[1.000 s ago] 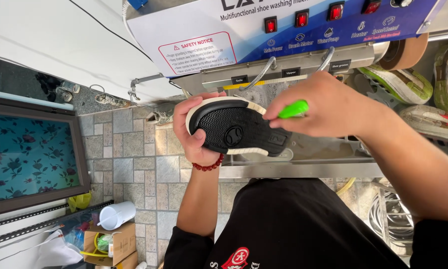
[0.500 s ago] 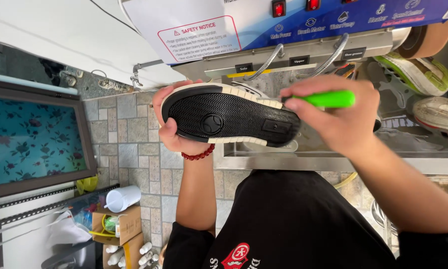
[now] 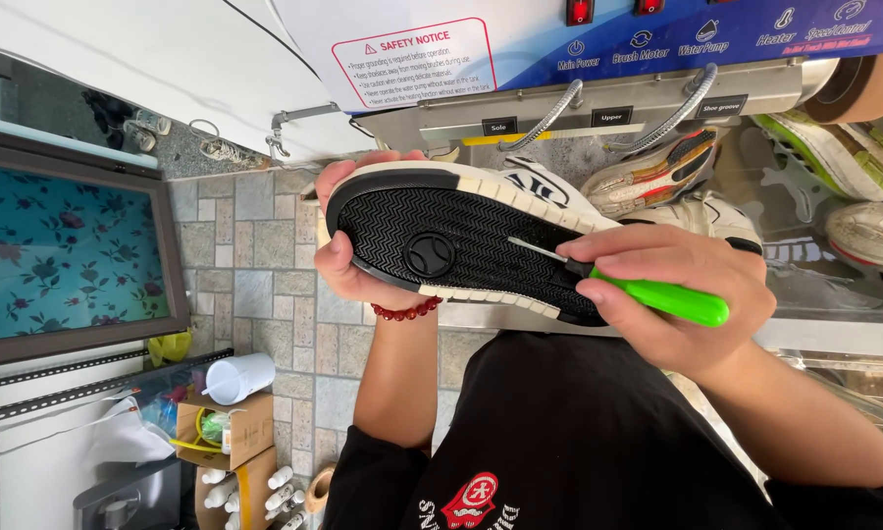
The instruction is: Cleaning dirt and debris from the sole of a shoe using a small tool.
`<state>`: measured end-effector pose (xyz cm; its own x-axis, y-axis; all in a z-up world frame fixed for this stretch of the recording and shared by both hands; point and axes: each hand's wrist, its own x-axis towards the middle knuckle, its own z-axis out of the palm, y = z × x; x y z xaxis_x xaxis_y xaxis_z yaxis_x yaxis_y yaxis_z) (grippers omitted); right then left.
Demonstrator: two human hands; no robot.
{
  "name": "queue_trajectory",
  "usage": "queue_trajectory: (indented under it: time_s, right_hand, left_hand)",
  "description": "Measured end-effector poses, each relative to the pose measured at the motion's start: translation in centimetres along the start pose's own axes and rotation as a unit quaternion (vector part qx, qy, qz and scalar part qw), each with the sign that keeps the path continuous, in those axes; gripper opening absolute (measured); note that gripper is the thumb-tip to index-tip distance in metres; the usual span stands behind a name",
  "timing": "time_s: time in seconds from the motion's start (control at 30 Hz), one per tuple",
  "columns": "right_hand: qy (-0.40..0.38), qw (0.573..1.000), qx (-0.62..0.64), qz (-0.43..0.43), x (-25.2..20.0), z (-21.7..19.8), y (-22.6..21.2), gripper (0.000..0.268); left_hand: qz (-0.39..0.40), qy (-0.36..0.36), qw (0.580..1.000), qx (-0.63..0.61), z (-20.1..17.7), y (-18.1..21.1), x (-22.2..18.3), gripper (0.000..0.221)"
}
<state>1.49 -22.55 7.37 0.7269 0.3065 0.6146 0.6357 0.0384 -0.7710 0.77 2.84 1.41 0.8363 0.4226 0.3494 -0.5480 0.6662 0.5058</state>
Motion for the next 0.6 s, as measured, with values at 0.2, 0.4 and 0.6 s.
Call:
queue_trajectory:
  time_s: [0.2, 0.4, 0.6]
  right_hand:
    - [-0.005, 1.0, -0.012, -0.008, -0.5, 0.4, -0.1, 0.024]
    - [-0.022, 0.999, -0.016, -0.017, 0.0, 0.2, -0.6, 0.025]
    - [-0.069, 0.988, -0.13, -0.053, 1.5, 0.3, -1.8, 0.028]
  left_hand:
    - [0.004, 0.009, 1.0, 0.018, 0.5, 0.2, -0.2, 0.057]
    - [0.01, -0.002, 1.0, 0.018, 0.6, 0.4, -0.4, 0.056]
    - [0.024, -0.009, 0.996, 0.082, 1.0, 0.6, -0.5, 0.058]
